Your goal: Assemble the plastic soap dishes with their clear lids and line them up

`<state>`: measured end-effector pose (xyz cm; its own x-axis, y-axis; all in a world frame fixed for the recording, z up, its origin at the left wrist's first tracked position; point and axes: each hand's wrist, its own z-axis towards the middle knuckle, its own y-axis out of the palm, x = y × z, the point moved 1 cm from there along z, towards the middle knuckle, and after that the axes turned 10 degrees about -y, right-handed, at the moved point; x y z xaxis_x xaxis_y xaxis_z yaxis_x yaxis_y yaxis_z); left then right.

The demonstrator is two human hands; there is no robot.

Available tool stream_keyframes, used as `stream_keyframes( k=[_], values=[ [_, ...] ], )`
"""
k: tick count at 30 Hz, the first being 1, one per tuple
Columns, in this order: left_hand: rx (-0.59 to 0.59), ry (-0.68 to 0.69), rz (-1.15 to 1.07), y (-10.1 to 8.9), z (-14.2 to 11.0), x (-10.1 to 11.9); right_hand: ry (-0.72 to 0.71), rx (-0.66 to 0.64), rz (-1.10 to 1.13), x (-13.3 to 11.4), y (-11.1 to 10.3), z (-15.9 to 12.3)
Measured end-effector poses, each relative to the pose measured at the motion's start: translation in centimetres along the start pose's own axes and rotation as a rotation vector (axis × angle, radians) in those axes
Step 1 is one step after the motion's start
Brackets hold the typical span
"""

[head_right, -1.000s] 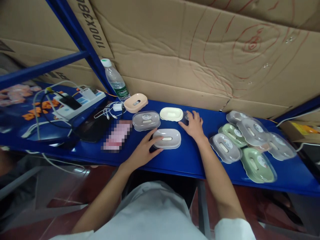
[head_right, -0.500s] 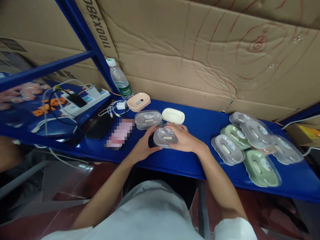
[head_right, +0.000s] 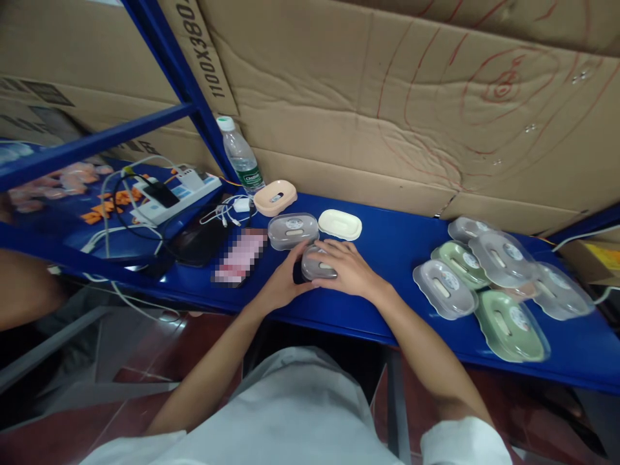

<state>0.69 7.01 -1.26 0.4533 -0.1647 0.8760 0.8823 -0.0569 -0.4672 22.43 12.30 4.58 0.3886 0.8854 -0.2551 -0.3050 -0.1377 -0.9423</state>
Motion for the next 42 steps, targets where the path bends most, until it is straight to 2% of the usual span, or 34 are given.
stream_keyframes(
  k=[11, 14, 18, 21, 23, 24, 27, 30, 33, 36, 39, 42],
  values=[
    [-0.005, 0.041, 0.027, 0.3, -0.1, 0.3, -0.018, -0.046, -0.066, -0.4, 0.0, 0.1],
    [0.009, 0.055, 0.053, 0.2, -0.3, 0.5, 0.0, -0.068, -0.04, -0.3, -0.7, -0.5],
    [0.005, 0.033, 0.057, -0.1, -0.6, 0.7, 0.165, -0.088, -0.051, 1.5, -2.8, -3.2],
    [0.001, 0.041, 0.068, -0.2, -0.9, 1.1, 0.399, -0.029, -0.256, 3.3, -4.1, -4.9],
    [0.061, 0.078, 0.093, -0.1, -1.1, 1.4, 0.501, 0.039, -0.411, 3.9, -4.1, -4.8],
    [0.12, 0.101, 0.124, -0.1, -1.1, 1.6, 0.506, 0.068, -0.453, 3.9, -3.8, -4.4],
    [0.341, 0.13, 0.326, -0.4, -0.9, 2.0, 0.385, 0.095, -0.432, 3.4, -1.8, -2.4],
    [0.448, 0.039, 0.586, -1.4, 0.0, 2.0, 0.281, 0.05, -0.339, 3.0, 0.7, -0.7],
    [0.438, -0.062, 0.742, -2.4, 0.7, 2.0, 0.291, 0.044, -0.257, 3.2, 1.6, -0.2],
    [0.408, -0.013, 0.757, -2.2, 0.2, 2.6, 0.3, 0.141, -0.195, 3.0, 0.4, -0.6],
    [0.352, 0.131, 0.631, -0.7, -1.2, 3.5, 0.119, 0.148, -0.063, 1.5, -1.3, -0.9],
    [0.21, 0.237, 0.384, 0.7, -1.2, 4.2, -0.001, 0.147, 0.073, 0.1, -2.4, -1.1]
  ],
)
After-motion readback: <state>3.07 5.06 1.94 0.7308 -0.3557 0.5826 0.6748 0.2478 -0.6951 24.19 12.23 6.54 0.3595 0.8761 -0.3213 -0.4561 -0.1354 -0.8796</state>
